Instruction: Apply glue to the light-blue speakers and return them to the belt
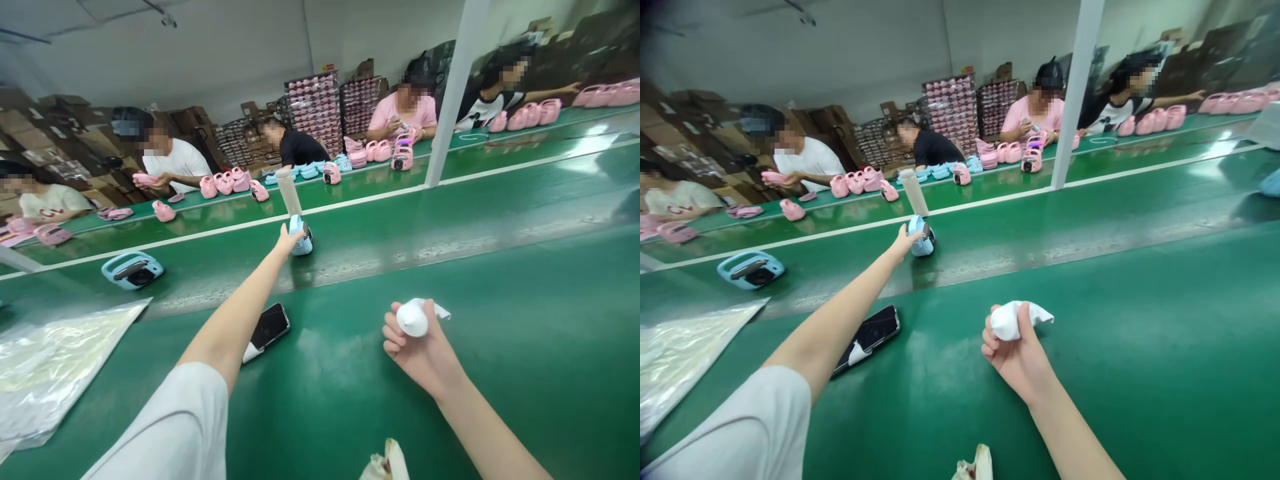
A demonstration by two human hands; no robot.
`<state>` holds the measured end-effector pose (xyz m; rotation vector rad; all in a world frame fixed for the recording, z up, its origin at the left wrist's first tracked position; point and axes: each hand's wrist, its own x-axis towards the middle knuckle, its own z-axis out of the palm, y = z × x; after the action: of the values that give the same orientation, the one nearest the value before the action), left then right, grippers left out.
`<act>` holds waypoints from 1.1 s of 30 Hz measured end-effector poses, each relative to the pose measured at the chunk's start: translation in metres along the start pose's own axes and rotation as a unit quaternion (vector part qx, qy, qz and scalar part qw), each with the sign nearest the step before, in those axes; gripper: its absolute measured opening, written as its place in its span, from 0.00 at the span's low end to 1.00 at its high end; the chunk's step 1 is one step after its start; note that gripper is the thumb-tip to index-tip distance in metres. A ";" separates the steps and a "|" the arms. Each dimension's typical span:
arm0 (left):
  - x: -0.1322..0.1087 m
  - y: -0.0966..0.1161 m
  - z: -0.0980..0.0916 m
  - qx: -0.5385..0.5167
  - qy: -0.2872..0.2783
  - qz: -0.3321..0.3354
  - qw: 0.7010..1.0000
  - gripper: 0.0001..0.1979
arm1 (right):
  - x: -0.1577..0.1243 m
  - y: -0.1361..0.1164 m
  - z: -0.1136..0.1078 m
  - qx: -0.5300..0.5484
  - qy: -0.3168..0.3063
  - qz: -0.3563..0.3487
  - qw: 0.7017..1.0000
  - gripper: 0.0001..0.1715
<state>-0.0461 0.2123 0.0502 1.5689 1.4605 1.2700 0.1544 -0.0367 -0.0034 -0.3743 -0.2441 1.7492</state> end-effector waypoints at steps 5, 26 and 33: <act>-0.056 0.016 -0.019 0.071 -0.126 0.101 0.984 0.43 | -0.032 -0.003 0.035 0.020 -0.031 0.042 0.998 0.24; -0.257 0.033 -0.044 -0.355 -0.220 -0.097 0.903 0.22 | -0.118 0.039 0.035 -0.294 -0.048 0.143 0.944 0.29; -0.274 0.073 -0.051 -0.360 -0.218 -0.086 0.903 0.19 | -0.089 0.077 0.038 -0.308 -0.061 -0.008 0.949 0.36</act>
<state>-0.0448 -0.0745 0.0734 1.0874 0.6978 1.0808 0.0857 -0.1383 0.0143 -0.7089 -0.8908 1.6523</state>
